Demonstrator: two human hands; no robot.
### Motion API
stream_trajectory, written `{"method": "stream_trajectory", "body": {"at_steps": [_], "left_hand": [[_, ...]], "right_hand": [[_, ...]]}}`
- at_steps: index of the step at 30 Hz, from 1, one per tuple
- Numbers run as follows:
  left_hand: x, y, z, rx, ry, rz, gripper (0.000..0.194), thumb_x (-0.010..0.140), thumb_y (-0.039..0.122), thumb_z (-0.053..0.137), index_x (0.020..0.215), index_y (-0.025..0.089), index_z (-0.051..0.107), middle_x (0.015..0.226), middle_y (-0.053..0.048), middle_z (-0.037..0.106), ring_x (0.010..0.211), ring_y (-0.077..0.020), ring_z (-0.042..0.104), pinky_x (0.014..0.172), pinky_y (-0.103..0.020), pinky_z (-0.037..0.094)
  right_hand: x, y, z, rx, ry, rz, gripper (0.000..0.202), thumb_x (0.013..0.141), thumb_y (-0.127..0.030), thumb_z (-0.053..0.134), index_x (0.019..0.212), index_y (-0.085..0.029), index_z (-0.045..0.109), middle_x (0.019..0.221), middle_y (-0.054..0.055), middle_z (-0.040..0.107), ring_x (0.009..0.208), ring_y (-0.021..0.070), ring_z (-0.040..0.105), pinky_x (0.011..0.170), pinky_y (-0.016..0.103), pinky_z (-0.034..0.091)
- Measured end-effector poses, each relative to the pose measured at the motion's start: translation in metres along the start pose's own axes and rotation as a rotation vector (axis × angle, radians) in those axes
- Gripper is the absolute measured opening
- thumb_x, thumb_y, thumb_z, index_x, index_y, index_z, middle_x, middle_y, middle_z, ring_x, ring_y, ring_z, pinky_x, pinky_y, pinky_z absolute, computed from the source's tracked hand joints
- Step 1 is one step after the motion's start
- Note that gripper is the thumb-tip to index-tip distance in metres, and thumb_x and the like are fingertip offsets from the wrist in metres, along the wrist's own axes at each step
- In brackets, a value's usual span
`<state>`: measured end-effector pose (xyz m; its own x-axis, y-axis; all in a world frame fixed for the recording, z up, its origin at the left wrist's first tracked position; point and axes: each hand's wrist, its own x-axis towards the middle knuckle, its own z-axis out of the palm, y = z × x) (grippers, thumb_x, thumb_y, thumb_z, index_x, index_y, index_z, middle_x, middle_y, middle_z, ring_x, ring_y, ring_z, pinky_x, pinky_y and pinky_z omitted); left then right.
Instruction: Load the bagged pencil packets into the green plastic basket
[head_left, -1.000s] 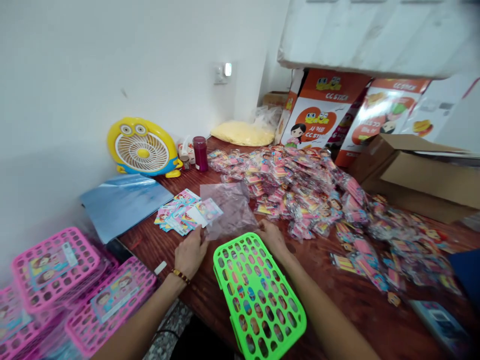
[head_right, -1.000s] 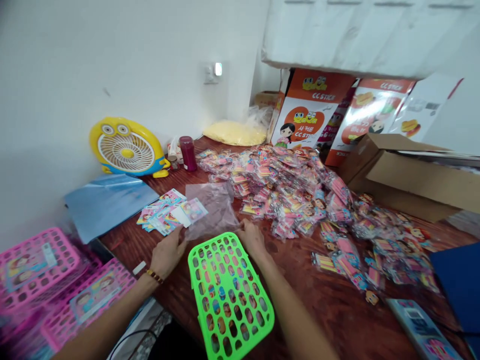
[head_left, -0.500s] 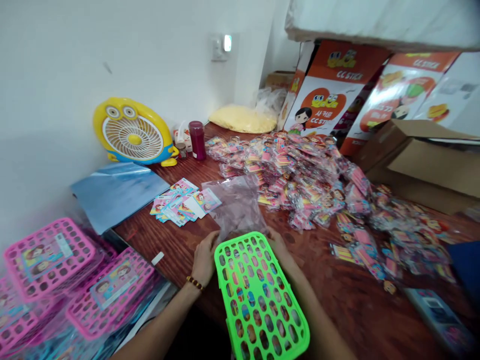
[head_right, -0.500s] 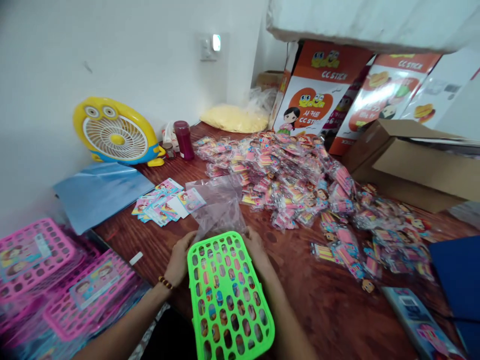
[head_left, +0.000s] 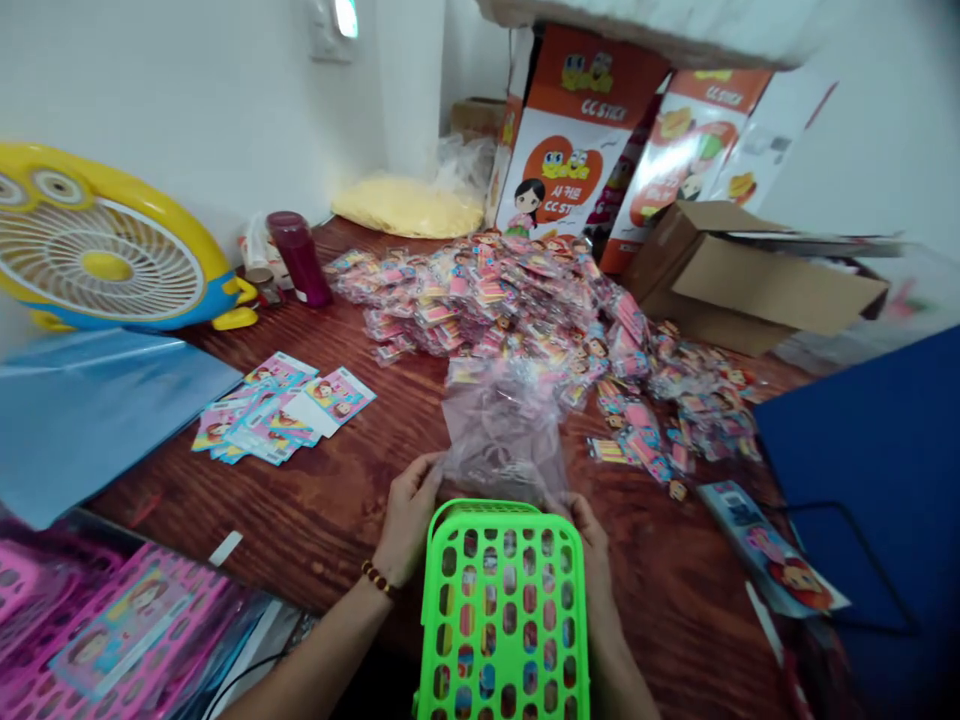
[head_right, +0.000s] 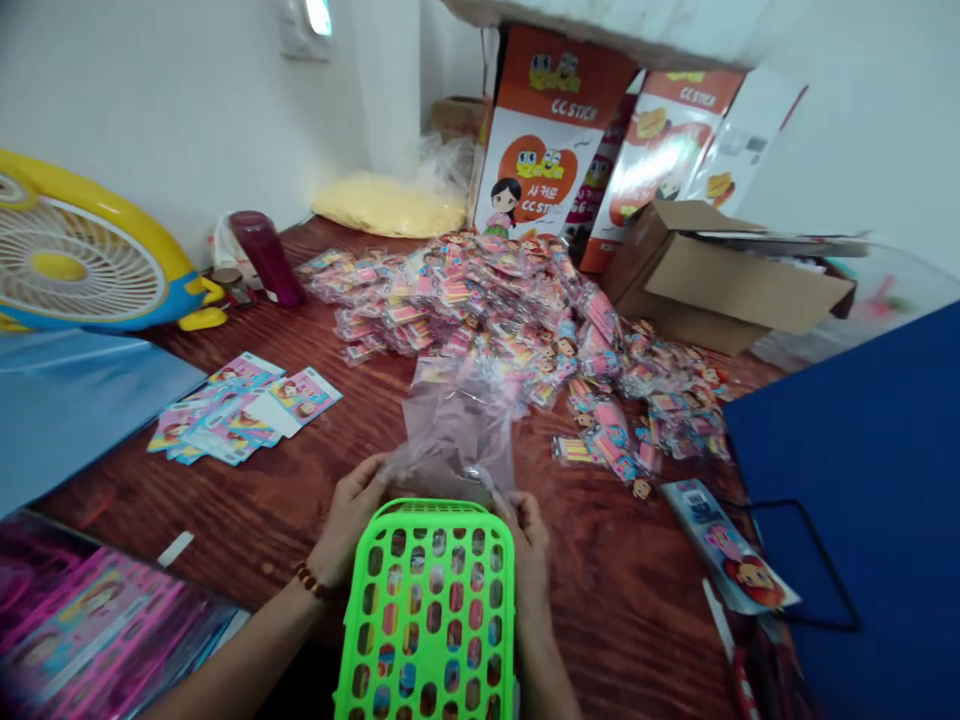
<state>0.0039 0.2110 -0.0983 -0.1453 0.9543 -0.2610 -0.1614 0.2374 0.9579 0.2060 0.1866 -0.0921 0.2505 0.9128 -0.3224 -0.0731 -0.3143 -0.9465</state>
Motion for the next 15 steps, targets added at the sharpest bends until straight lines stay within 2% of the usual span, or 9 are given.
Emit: {"method": "stream_trajectory", "body": {"at_steps": [5, 11, 15], "left_hand": [[-0.002, -0.003, 0.002, -0.133, 0.039, -0.162, 0.042, 0.058, 0.041, 0.076, 0.089, 0.013, 0.065, 0.078, -0.002, 0.070, 0.057, -0.0115, 0.057, 0.055, -0.021, 0.046], [-0.006, -0.013, -0.002, -0.129, 0.057, -0.230, 0.038, 0.056, 0.040, 0.076, 0.082, 0.013, 0.065, 0.070, -0.001, 0.068, 0.057, -0.0120, 0.056, 0.055, -0.022, 0.046], [-0.010, -0.015, -0.007, -0.120, 0.056, -0.262, 0.034, 0.058, 0.037, 0.076, 0.080, 0.014, 0.064, 0.070, 0.001, 0.067, 0.058, -0.0119, 0.056, 0.055, -0.021, 0.044]], "right_hand": [[0.000, -0.001, -0.003, -0.059, -0.013, -0.015, 0.026, 0.072, -0.043, 0.065, 0.073, -0.021, 0.050, 0.059, -0.007, 0.049, 0.051, 0.0102, 0.041, 0.045, 0.020, 0.035], [0.014, 0.004, -0.005, -0.150, -0.097, 0.013, 0.020, 0.071, -0.038, 0.060, 0.070, -0.020, 0.053, 0.062, -0.004, 0.054, 0.057, 0.0121, 0.045, 0.049, 0.021, 0.038], [0.009, 0.009, -0.004, -0.190, -0.133, 0.025, 0.019, 0.073, -0.038, 0.056, 0.073, -0.019, 0.056, 0.070, 0.000, 0.061, 0.061, 0.0144, 0.050, 0.054, 0.023, 0.042]]}}
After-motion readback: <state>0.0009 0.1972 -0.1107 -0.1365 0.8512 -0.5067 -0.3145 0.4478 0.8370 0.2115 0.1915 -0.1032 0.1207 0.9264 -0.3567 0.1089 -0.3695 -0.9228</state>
